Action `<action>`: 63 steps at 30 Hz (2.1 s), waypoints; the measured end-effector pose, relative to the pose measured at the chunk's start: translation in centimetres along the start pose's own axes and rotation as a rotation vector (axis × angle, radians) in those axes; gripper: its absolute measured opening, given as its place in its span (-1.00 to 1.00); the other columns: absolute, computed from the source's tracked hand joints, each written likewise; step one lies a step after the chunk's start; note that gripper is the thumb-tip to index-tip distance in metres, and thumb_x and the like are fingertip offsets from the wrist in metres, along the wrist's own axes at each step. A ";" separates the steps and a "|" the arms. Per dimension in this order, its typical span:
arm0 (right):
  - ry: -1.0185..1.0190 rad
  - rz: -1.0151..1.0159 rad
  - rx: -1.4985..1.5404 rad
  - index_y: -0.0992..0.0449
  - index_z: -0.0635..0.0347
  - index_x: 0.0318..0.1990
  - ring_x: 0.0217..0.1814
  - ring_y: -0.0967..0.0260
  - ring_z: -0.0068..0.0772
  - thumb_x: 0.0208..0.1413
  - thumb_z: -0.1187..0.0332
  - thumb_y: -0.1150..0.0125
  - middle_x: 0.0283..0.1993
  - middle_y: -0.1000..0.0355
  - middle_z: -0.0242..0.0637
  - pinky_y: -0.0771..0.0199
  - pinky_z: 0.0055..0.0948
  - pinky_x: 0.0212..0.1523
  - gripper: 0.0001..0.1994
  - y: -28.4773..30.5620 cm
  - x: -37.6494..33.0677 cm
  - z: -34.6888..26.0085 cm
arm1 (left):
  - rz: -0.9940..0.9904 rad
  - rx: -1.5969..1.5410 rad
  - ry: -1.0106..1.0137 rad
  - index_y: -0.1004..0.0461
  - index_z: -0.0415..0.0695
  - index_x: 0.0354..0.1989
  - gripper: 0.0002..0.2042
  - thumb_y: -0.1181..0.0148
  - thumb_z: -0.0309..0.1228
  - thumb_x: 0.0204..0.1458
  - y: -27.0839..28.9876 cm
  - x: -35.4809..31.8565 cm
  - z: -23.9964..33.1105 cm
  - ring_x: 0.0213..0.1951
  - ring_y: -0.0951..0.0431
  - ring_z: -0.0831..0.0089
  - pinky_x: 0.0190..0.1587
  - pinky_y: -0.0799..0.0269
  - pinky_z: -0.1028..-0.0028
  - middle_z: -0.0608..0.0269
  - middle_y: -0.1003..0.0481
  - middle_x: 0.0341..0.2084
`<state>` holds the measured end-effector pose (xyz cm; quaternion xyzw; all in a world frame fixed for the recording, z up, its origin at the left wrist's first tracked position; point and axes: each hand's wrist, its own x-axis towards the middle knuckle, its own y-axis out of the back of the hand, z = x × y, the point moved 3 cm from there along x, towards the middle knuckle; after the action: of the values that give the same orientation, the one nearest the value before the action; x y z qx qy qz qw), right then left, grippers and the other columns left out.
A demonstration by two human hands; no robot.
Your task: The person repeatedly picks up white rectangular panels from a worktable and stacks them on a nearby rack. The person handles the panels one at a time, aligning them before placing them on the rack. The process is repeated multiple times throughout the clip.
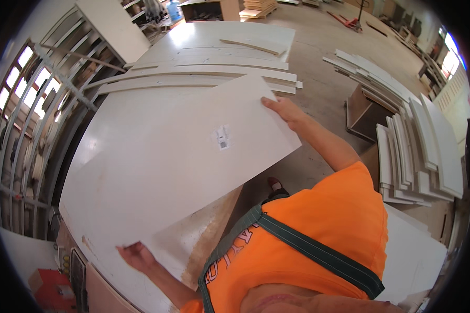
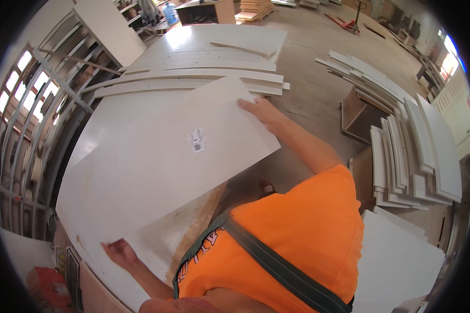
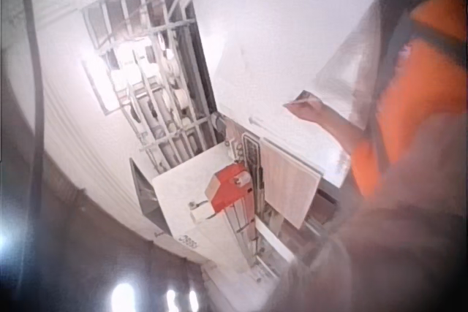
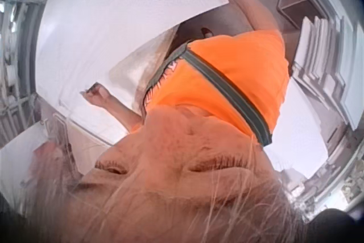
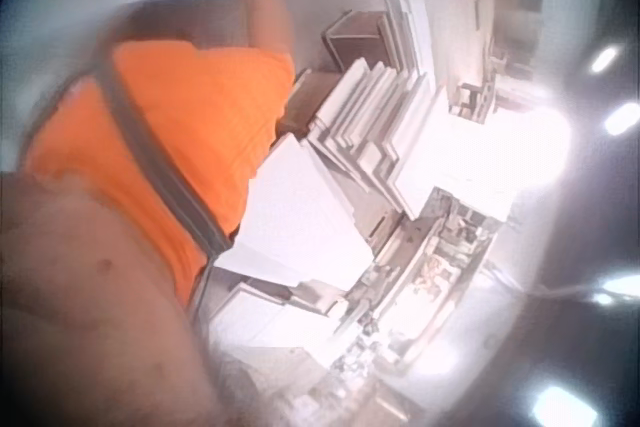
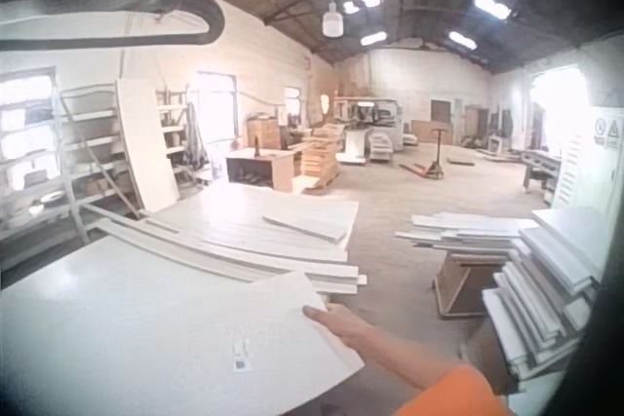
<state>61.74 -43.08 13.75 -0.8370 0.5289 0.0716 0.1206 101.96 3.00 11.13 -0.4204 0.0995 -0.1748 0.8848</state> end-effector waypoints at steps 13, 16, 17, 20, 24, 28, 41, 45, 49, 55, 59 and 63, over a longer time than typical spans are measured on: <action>0.231 0.114 0.557 -0.19 0.33 0.23 0.10 -0.41 -0.29 -0.10 0.49 -0.11 0.07 -0.38 -0.16 -0.45 -0.30 0.11 -0.37 34.3 10.3 -2.2 | -0.187 0.099 0.662 -0.45 -0.25 -0.11 -0.77 -0.23 -0.44 0.09 -42.5 12.6 -62.2 -0.09 -0.53 0.30 -0.06 -0.55 0.31 0.16 -0.53 -0.17; 0.310 0.196 0.563 -0.21 0.31 0.22 0.09 -0.39 -0.29 -0.14 0.51 -0.11 0.06 -0.37 -0.15 -0.44 -0.29 0.11 -0.37 36.2 17.6 -4.6 | -0.144 0.177 0.773 -0.45 -0.25 -0.10 -0.74 -0.28 -0.45 0.05 -46.5 10.8 -70.7 -0.15 -0.55 0.32 -0.15 -0.61 0.34 0.17 -0.52 -0.20; 0.310 0.188 0.553 -0.21 0.31 0.22 0.09 -0.39 -0.28 -0.14 0.51 -0.11 0.06 -0.36 -0.15 -0.45 -0.29 0.10 -0.37 36.6 19.8 -5.2 | -0.196 0.265 0.807 -0.46 -0.22 -0.12 -0.75 -0.27 -0.41 0.07 -47.5 10.1 -72.0 -0.18 -0.57 0.34 -0.16 -0.62 0.38 0.17 -0.53 -0.22; 0.292 0.148 0.553 -0.22 0.32 0.20 0.08 -0.39 -0.25 -0.13 0.53 -0.11 0.03 -0.38 -0.16 -0.47 -0.26 0.07 -0.39 37.2 26.7 -6.4 | -0.390 0.571 0.972 -0.47 -0.20 -0.14 -0.73 -0.28 -0.31 0.08 -50.5 8.4 -73.0 -0.22 -0.59 0.35 -0.19 -0.62 0.42 0.17 -0.54 -0.25; 0.228 0.194 0.607 -0.27 0.35 0.17 0.08 -0.39 -0.24 -0.07 0.50 -0.17 0.03 -0.40 -0.17 -0.45 -0.26 0.08 -0.44 36.8 35.0 -4.4 | -0.693 0.948 1.090 -0.47 -0.21 -0.15 -0.68 -0.26 -0.20 0.10 -51.5 7.1 -69.2 -0.23 -0.60 0.37 -0.20 -0.59 0.46 0.14 -0.55 -0.26; 0.109 0.006 0.437 -0.33 0.38 0.15 0.11 -0.39 -0.25 0.12 0.30 -0.25 0.07 -0.41 -0.15 -0.45 -0.27 0.10 -0.51 36.6 41.4 -2.4 | -0.697 0.901 0.763 -0.48 -0.26 -0.20 -0.67 -0.20 -0.18 0.14 -47.3 6.0 -60.9 -0.25 -0.61 0.37 -0.23 -0.56 0.47 0.10 -0.56 -0.27; 0.672 -0.398 -0.846 -0.44 0.23 -0.39 -0.67 -0.22 -0.56 0.27 0.21 -0.04 -0.64 -0.28 -0.35 -0.23 -0.53 -0.68 -0.71 6.0 32.6 -6.7 | 0.473 0.588 0.087 -0.43 -0.24 -0.17 -0.70 -0.14 -0.21 0.18 -12.4 -16.0 -26.9 -0.31 -0.62 0.43 -0.30 -0.56 0.50 0.18 -0.54 -0.26; 0.755 -0.834 -0.850 -0.49 0.33 -0.31 -0.59 -0.34 -0.54 0.21 0.30 -0.11 -0.54 -0.41 -0.29 -0.37 -0.50 -0.60 -0.77 -14.5 15.0 -1.1 | 0.758 0.529 -0.012 -0.44 -0.22 -0.14 -0.71 -0.16 -0.21 0.17 -1.7 -27.9 -19.1 -0.32 -0.61 0.45 -0.31 -0.56 0.50 0.20 -0.54 -0.26; 0.812 -1.225 -0.892 -0.50 0.34 -0.31 -0.60 -0.38 -0.50 0.17 0.34 -0.10 -0.53 -0.44 -0.26 -0.44 -0.49 -0.57 -0.80 -27.5 -0.8 3.5 | 1.029 0.340 -0.241 -0.43 -0.21 -0.14 -0.72 -0.14 -0.22 0.19 4.7 -39.3 -14.1 -0.32 -0.60 0.46 -0.30 -0.55 0.51 0.21 -0.54 -0.27; 0.856 -1.577 -0.897 -0.50 0.36 -0.31 -0.61 -0.37 -0.51 0.15 0.34 -0.11 -0.56 -0.43 -0.25 -0.43 -0.50 -0.63 -0.80 -40.8 -13.4 10.1 | 1.303 0.117 -0.483 -0.42 -0.19 -0.13 -0.72 -0.17 -0.23 0.16 10.4 -48.6 -11.9 -0.28 -0.59 0.42 -0.28 -0.53 0.47 0.18 -0.54 -0.24; 0.848 -1.699 -0.914 -0.51 0.37 -0.28 -0.57 -0.38 -0.48 0.14 0.35 -0.11 -0.54 -0.43 -0.23 -0.45 -0.48 -0.55 -0.79 -48.3 -17.6 14.1 | 1.436 0.085 -0.561 -0.43 -0.16 -0.18 -0.75 -0.22 -0.25 0.12 14.9 -50.2 -7.4 -0.36 -0.58 0.48 -0.37 -0.51 0.52 0.24 -0.53 -0.32; 0.803 -1.784 -0.851 -0.51 0.37 -0.27 -0.57 -0.37 -0.50 0.16 0.33 -0.10 -0.52 -0.43 -0.24 -0.44 -0.49 -0.54 -0.78 -55.6 -21.3 16.3 | 1.576 0.071 -0.656 -0.43 -0.14 -0.20 -0.76 -0.25 -0.28 0.08 17.8 -51.5 -2.6 -0.39 -0.55 0.51 -0.42 -0.51 0.51 0.28 -0.50 -0.38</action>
<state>102.94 2.82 10.34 -0.8573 -0.3428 -0.1448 -0.3557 57.82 31.79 -2.87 -0.2298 0.0961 0.6191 0.7447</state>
